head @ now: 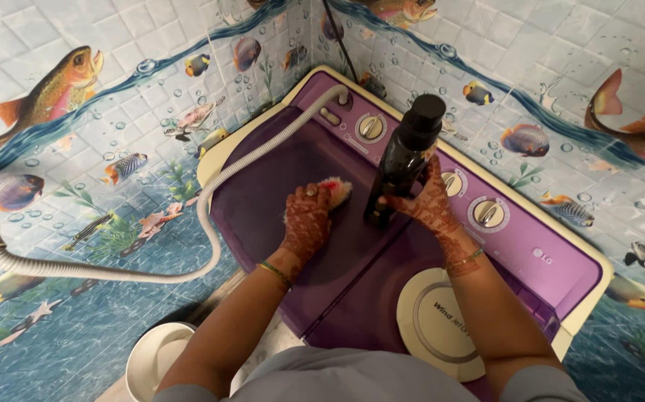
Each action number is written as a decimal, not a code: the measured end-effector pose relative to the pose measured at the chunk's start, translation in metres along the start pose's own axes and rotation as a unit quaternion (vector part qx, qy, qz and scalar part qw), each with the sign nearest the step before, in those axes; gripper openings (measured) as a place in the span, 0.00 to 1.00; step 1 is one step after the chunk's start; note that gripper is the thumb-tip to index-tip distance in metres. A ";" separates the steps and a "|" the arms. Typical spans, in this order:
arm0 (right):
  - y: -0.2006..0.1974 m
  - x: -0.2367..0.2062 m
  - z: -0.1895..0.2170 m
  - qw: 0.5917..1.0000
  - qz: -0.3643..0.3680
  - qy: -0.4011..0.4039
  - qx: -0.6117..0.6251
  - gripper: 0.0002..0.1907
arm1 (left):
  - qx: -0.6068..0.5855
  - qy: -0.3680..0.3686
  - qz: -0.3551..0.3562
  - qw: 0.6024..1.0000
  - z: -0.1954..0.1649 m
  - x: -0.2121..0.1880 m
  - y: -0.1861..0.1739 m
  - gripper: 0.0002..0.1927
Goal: The person tidies items on the bathroom counter and wall shelves. They rearrange toothbrushes and tubes in a caddy, reposition bottles, move a detergent pouch and a black bottle onto the washing machine, place clothespins on a plate, and wash their hands at the tap.
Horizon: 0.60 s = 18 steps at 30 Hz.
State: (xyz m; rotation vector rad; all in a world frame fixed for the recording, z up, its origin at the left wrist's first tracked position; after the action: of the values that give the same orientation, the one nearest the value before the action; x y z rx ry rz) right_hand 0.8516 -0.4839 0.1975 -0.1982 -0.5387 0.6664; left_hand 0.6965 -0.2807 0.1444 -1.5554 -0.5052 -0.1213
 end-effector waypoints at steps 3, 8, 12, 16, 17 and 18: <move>-0.011 0.007 -0.014 0.996 0.074 0.036 -0.025 0.60 | -0.046 0.015 0.070 0.996 -0.005 0.001 0.000 0.36; -0.026 0.020 -0.033 0.981 0.180 0.062 -0.047 0.58 | -0.140 0.003 0.020 0.990 0.002 -0.008 -0.016 0.44; -0.027 0.021 -0.041 0.978 0.191 0.073 -0.039 0.55 | -0.216 -0.033 0.000 0.976 0.020 -0.015 -0.012 0.51; -0.020 0.023 -0.034 0.977 0.203 0.055 -0.040 0.52 | -0.303 -0.033 0.001 0.952 0.046 -0.032 0.006 0.49; -0.017 0.023 -0.031 0.978 0.200 0.043 -0.045 0.49 | -0.323 -0.032 -0.004 0.946 0.051 -0.037 0.010 0.47; -0.014 0.022 -0.027 0.979 0.196 0.030 -0.049 0.47 | -0.325 -0.035 -0.004 0.945 0.054 -0.041 0.014 0.45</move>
State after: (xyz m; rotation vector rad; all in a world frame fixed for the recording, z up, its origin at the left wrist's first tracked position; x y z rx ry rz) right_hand 0.8879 -0.4808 0.1890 -0.4225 -0.4784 1.0137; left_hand 0.6529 -0.2372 0.1123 -2.2092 -0.5600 -0.2583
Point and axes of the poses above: each hand's wrist, its own x-axis towards the middle knuckle, its own y-axis out of the palm, z = x × y, the point moved 3 cm from there along x, towards the middle knuckle, and after that the axes turned 2 degrees about z, right-handed, at the moved point
